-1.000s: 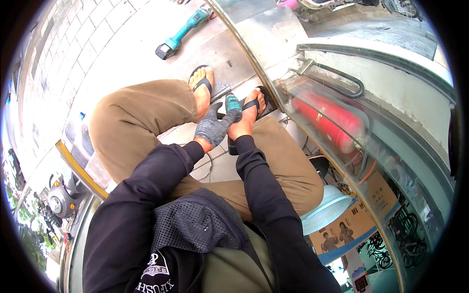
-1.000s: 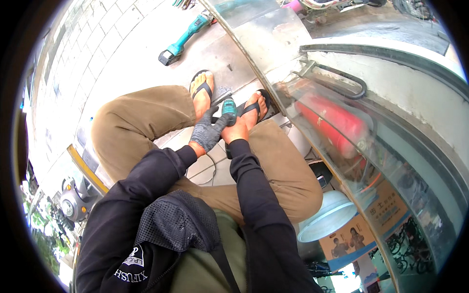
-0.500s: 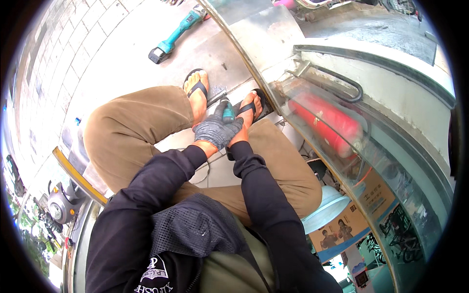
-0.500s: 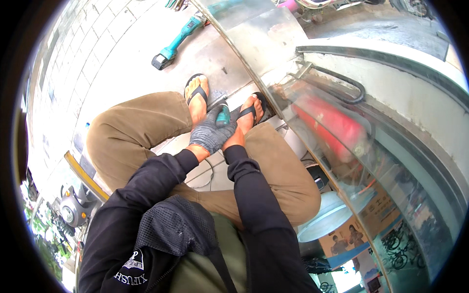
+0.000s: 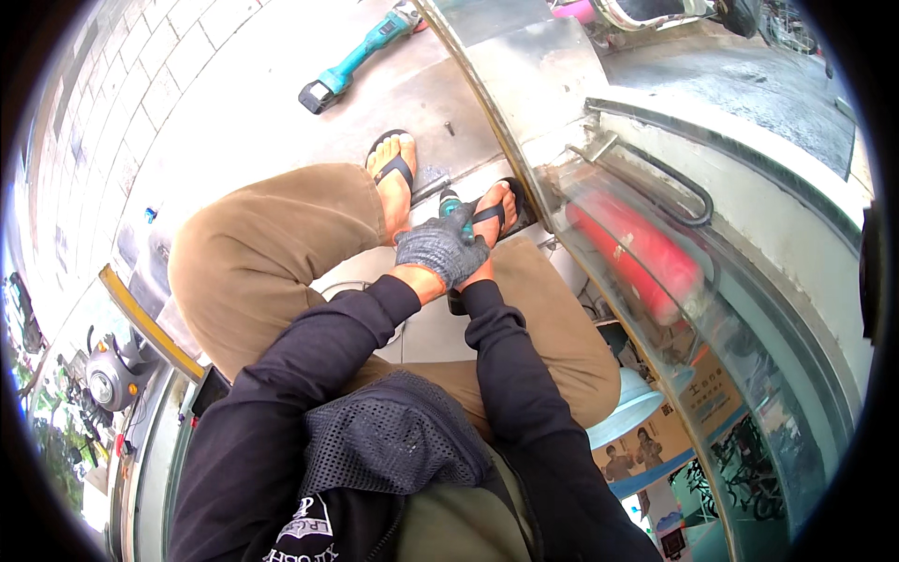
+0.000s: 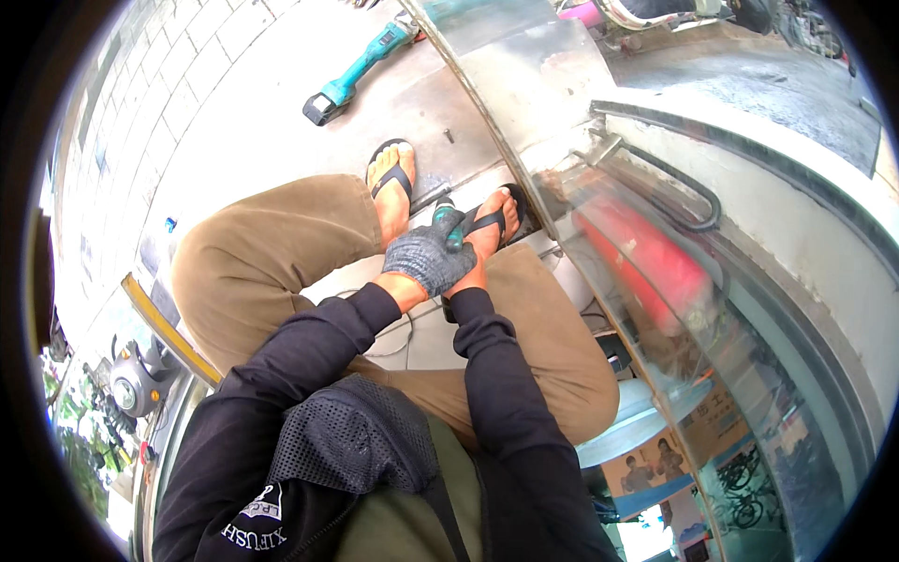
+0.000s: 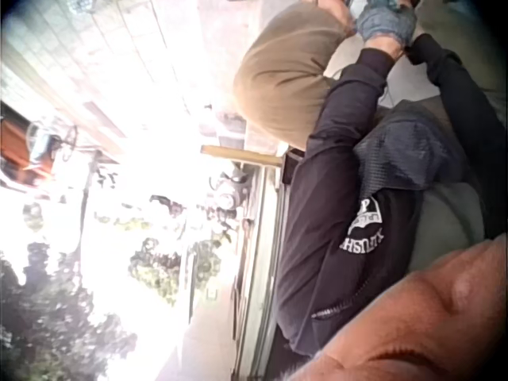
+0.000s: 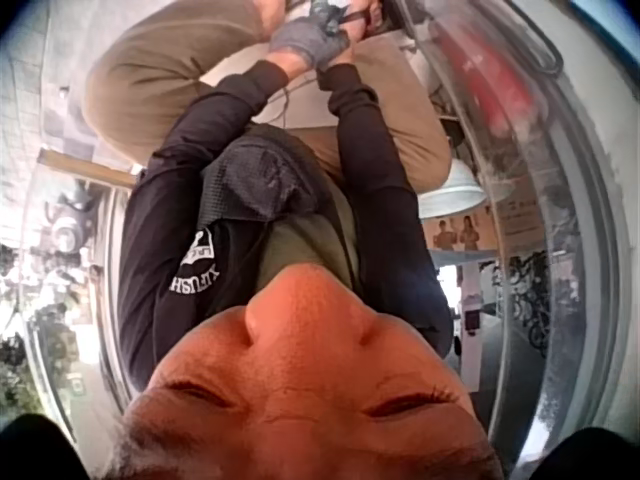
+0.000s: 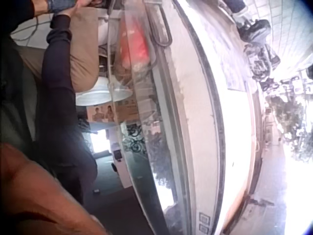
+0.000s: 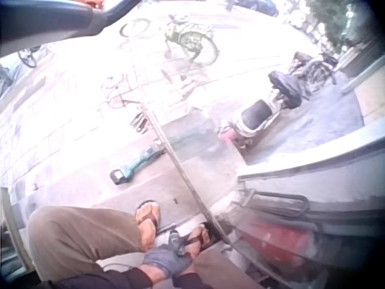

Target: The person sits on the ground and uses a cordless drill to make holes in a metal frame. They hold the drill with both hands, position it on the frame, and operate it to create holes.

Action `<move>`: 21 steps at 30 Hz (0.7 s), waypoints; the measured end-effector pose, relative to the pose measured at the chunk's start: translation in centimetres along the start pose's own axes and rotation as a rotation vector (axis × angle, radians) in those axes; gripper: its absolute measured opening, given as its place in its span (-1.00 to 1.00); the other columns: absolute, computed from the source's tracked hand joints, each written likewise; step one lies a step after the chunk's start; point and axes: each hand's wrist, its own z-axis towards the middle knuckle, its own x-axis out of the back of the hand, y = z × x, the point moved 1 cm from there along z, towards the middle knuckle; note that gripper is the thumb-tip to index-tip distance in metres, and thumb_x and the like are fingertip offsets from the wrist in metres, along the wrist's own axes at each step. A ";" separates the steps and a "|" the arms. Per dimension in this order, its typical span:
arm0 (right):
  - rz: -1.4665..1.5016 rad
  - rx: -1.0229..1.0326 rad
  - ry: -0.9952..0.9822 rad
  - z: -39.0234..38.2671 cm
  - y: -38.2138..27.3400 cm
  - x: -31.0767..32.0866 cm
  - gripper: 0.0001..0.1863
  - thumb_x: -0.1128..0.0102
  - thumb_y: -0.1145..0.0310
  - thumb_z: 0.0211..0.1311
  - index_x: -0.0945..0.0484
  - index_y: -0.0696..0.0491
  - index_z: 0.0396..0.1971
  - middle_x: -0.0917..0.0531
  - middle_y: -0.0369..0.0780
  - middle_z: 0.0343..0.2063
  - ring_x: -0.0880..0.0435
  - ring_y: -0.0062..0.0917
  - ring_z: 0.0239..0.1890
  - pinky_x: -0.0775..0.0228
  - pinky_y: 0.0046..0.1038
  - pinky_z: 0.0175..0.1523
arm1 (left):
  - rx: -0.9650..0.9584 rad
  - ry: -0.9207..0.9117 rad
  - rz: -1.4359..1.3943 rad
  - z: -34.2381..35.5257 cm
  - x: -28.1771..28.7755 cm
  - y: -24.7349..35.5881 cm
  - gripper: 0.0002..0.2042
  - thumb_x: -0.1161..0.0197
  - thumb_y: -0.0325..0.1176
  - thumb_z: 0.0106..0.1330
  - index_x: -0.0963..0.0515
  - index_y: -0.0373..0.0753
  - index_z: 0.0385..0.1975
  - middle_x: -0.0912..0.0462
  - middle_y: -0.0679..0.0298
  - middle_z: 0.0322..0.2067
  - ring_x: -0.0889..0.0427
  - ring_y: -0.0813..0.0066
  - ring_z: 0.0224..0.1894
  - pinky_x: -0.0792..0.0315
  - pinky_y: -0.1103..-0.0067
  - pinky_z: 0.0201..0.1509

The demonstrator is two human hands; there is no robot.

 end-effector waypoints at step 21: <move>-0.344 -0.179 -0.129 0.8 -2.2 3.9 -0.50 -0.61 0.01 0.06 -0.68 -0.08 -0.05 -0.84 0.00 -0.17 -0.81 0.04 0.00 -0.65 -0.03 0.11 | 0.062 -0.097 -0.186 1.0 0.6 -1.1 -0.15 -0.19 0.18 0.46 -0.24 -0.21 0.63 -0.61 -0.28 0.32 -0.71 -0.24 0.24 -0.57 0.17 0.34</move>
